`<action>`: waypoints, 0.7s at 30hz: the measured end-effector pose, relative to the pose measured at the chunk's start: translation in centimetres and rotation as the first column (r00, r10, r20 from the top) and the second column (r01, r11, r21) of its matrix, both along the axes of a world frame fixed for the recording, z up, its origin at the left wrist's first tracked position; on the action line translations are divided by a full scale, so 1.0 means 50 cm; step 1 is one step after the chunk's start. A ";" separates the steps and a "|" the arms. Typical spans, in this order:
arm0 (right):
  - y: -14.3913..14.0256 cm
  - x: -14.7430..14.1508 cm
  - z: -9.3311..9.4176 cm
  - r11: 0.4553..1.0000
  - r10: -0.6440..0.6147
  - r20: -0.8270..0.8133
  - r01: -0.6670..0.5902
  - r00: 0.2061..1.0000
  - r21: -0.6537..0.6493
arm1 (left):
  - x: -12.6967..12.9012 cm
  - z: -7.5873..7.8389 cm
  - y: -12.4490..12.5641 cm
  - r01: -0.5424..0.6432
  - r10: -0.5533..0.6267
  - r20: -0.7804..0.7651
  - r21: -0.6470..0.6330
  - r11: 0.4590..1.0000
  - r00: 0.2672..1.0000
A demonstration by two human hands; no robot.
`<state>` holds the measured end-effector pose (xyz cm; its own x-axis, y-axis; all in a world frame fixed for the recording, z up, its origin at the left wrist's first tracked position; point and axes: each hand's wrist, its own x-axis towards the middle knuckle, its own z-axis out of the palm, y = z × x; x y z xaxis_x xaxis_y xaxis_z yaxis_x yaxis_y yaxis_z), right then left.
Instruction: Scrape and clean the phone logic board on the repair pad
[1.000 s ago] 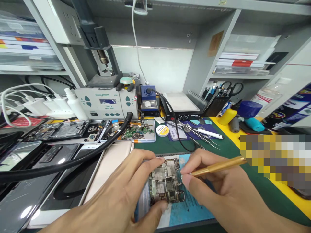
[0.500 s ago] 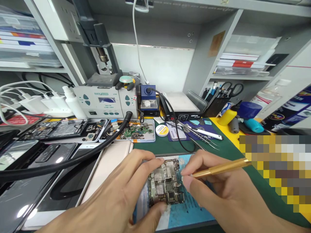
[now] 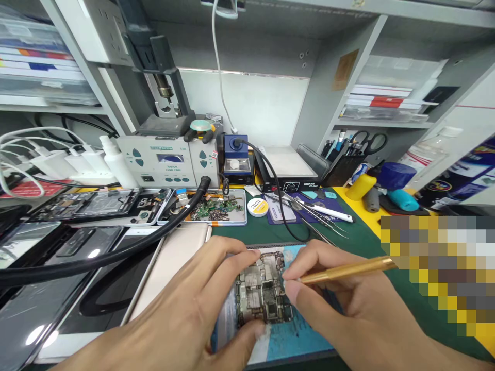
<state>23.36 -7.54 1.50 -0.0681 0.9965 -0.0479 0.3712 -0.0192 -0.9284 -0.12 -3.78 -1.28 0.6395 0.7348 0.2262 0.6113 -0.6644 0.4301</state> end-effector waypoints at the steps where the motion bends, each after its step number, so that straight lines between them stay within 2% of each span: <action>1: 0.001 0.001 -0.002 1.000 0.003 -0.006 -0.003 1.000 0.003 | 0.001 0.001 0.000 -0.002 0.002 -0.004 -0.007 1.000 1.000; 7: 0.002 0.003 -0.002 0.999 0.043 -0.012 -0.042 0.999 0.015 | 0.006 0.003 0.003 0.004 -0.003 0.020 -0.007 1.000 1.000; 13: -0.001 -0.001 0.001 0.999 0.016 -0.100 -0.020 0.995 -0.037 | 0.006 0.003 0.007 0.042 -0.042 0.048 -0.006 0.999 0.998; 18: -0.007 -0.018 0.008 0.995 -0.083 -0.186 0.072 0.979 -0.064 | 0.003 0.001 0.006 0.031 -0.030 0.058 -0.013 0.999 0.998; 21: -0.007 -0.022 0.010 0.991 -0.115 -0.185 0.101 0.976 -0.083 | 0.001 -0.003 0.003 0.024 -0.022 0.060 -0.027 0.999 0.998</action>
<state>22.25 -7.89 2.00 0.0249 0.9928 -0.1172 0.1808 -0.1198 -0.9762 -0.08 -3.61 -1.43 0.6423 0.7265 0.2442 0.5687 -0.6654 0.4836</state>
